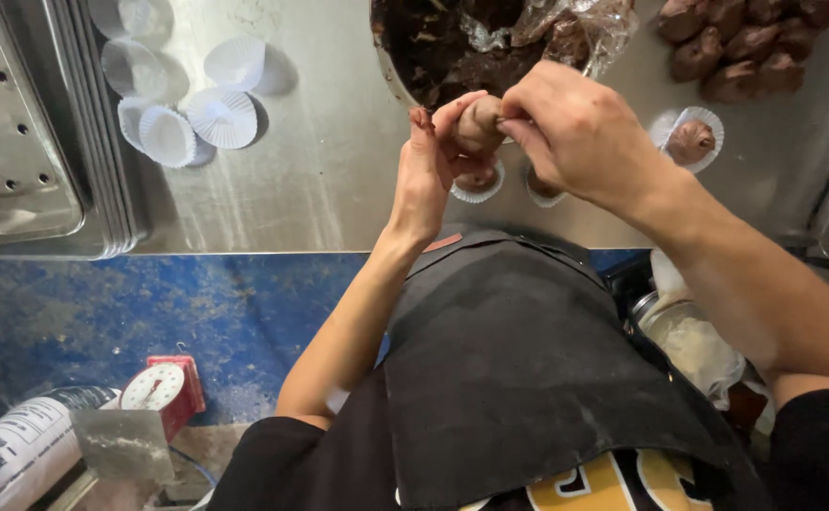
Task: Scooping chocolate ganache and forming truffles into paper liners.
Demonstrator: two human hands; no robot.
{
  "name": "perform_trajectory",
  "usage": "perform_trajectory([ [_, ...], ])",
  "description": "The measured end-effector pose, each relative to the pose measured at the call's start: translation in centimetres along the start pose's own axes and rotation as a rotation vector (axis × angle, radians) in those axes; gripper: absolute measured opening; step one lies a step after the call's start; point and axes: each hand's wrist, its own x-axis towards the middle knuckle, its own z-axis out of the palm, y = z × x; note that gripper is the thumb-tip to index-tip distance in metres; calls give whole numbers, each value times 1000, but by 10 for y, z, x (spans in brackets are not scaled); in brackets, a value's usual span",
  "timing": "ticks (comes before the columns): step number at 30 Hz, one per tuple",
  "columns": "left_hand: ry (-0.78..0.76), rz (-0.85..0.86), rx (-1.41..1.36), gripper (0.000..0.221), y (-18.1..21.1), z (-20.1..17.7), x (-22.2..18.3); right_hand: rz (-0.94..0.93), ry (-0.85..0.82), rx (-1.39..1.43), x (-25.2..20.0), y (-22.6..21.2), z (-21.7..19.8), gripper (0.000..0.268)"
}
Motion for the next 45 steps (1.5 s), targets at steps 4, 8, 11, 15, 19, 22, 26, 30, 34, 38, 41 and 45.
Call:
perform_trajectory([
  [4,20,52,-8,96,-3,-10,-9,-1,5,53,9,-8,4,17],
  [8,45,29,-57,95,-3,-25,-18,29,-128,148,25,-8,18,15],
  [11,75,32,-101,94,-9,-43,-23,32,-164,141,34,-14,34,14],
  [15,179,41,-242,94,-9,-74,-26,-28,11,68,62,-47,49,36],
  [19,179,85,-200,93,9,-102,-33,-104,114,66,75,-66,86,62],
  [22,108,-104,-142,89,25,-133,-44,101,19,223,77,-62,112,59],
  [26,623,89,427,71,12,-228,-56,270,-61,431,97,-55,159,49],
  [30,962,78,112,72,1,-274,-72,138,-57,476,146,-73,212,44],
  [34,908,88,-108,76,-24,-274,-92,-98,91,362,187,-66,295,47],
  [38,868,42,-412,80,-36,-263,-90,-286,66,-31,205,-57,325,48],
  [41,923,24,-486,79,-2,-243,-75,-66,-177,158,200,-67,307,34],
  [45,721,228,-593,88,-39,-279,-52,209,-375,812,164,-67,283,44],
])
